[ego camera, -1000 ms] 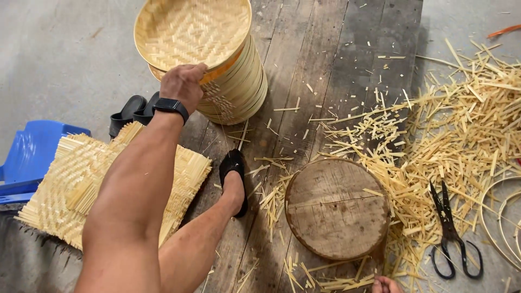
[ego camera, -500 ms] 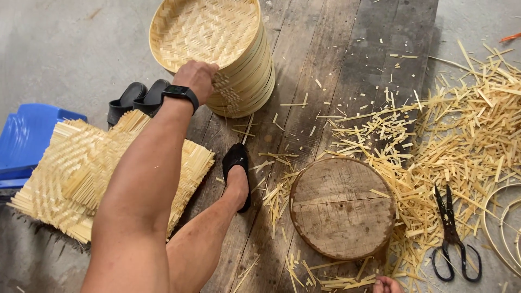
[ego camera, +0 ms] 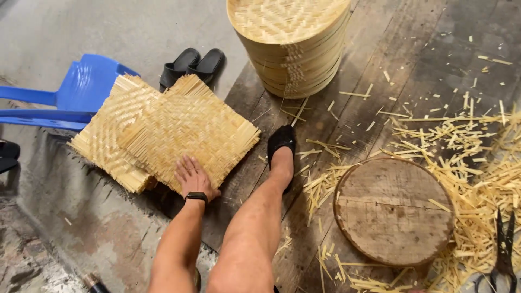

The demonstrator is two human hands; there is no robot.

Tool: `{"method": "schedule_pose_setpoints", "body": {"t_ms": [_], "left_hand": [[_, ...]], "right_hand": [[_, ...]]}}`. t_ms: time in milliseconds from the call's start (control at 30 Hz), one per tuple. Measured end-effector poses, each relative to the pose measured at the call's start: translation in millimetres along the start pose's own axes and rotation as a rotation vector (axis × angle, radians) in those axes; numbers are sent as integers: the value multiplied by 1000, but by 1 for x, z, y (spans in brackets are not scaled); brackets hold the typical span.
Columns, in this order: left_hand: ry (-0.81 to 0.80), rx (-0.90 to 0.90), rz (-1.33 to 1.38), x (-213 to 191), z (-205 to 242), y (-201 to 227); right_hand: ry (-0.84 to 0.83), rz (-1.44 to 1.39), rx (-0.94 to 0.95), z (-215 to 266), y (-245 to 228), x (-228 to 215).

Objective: Assembling and trimming bamboo steamer baskets using wooden forms and scissors.

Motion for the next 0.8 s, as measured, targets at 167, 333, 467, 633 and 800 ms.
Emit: {"method": "schedule_pose_setpoints", "body": {"t_ms": [167, 333, 467, 633, 800], "left_hand": [[75, 35, 72, 50, -14, -25], [254, 404, 200, 30, 14, -44], [497, 329, 799, -34, 50, -43], [314, 208, 1016, -75, 47, -60], [297, 100, 1024, -120, 61, -85]], "right_hand": [[-21, 182, -125, 1, -11, -26], [-5, 307, -224, 6, -20, -29], [-70, 522, -6, 38, -76, -57], [-171, 446, 9, 41, -112, -72], [-162, 450, -41, 64, -162, -94]]}}
Point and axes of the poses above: each hand's wrist, its own z-axis away from the middle knuckle, its own x-axis out of the palm, y = z × x, the point moved 2 cm from there along -z, towards the middle knuckle, and after that the axes turned 8 degrees about z, right-handed, at the moved point
